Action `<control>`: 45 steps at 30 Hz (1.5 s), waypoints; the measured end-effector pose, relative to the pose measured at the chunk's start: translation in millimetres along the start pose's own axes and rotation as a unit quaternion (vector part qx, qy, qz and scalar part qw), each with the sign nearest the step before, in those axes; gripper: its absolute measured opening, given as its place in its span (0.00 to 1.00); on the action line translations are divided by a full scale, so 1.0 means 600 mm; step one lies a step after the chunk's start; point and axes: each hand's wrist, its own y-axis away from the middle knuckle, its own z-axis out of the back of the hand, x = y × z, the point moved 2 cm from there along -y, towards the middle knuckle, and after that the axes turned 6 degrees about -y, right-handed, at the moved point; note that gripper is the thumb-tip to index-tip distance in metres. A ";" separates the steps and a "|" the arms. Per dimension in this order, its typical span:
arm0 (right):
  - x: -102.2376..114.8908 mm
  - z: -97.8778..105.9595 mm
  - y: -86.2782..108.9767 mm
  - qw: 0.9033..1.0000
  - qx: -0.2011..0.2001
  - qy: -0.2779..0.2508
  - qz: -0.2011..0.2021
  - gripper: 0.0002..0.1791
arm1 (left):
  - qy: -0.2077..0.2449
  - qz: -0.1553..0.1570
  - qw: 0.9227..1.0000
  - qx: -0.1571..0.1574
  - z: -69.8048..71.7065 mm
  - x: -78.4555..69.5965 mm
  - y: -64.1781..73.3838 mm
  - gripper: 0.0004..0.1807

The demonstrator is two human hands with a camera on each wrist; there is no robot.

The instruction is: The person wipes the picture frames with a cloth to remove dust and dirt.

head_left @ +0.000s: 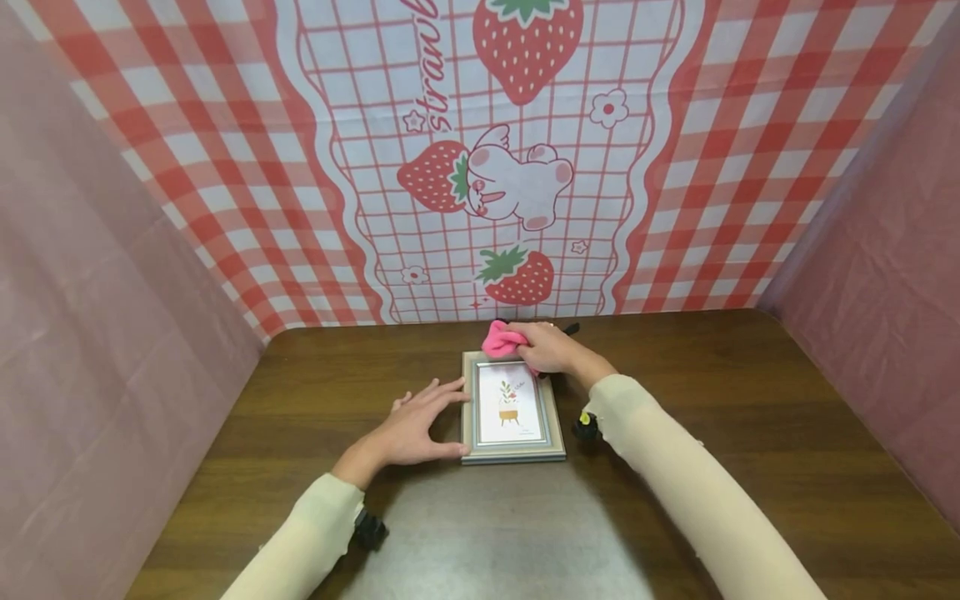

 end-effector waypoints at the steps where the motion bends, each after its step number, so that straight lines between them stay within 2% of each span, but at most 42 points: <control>1: -0.015 -0.005 -0.009 1.000 0.001 -0.001 -0.004 0.33 | 0.000 0.000 1.000 0.000 0.000 0.000 0.000 0.46; 5: -0.074 -0.029 -0.046 1.000 -0.010 0.015 -0.015 0.33 | 0.001 0.001 1.000 -0.001 0.002 0.000 0.001 0.46; 8: -0.094 -0.037 -0.057 1.000 -0.014 0.022 -0.002 0.33 | 0.001 0.001 1.000 -0.001 0.004 0.000 0.002 0.45; 13: -0.104 -0.048 -0.063 1.000 -0.026 0.016 0.009 0.31 | 0.001 0.001 1.000 0.001 0.005 -0.001 0.004 0.45; 19: -0.099 -0.058 -0.073 1.000 -0.014 0.002 0.012 0.31 | 0.000 0.003 1.000 0.001 0.005 0.003 0.007 0.45; 24: -0.086 -0.070 -0.080 1.000 -0.002 -0.001 0.012 0.31 | 0.000 0.007 1.000 0.000 0.002 0.006 0.008 0.45; 28: -0.060 -0.075 -0.078 1.000 0.001 0.021 -0.006 0.32 | 0.001 0.007 1.000 -0.001 0.002 0.006 0.009 0.45; 32: -0.022 -0.074 -0.065 1.000 -0.001 0.020 -0.019 0.31 | -0.001 0.002 1.000 0.000 0.003 0.004 0.007 0.45; 40: 0.027 -0.090 -0.072 1.000 0.006 0.019 0.008 0.30 | -0.002 -0.005 1.000 0.003 0.003 -0.001 0.002 0.45; 45: 0.041 -0.096 -0.077 0.999 0.013 0.036 0.025 0.28 | -0.001 -0.005 1.000 0.000 0.002 -0.003 0.000 0.45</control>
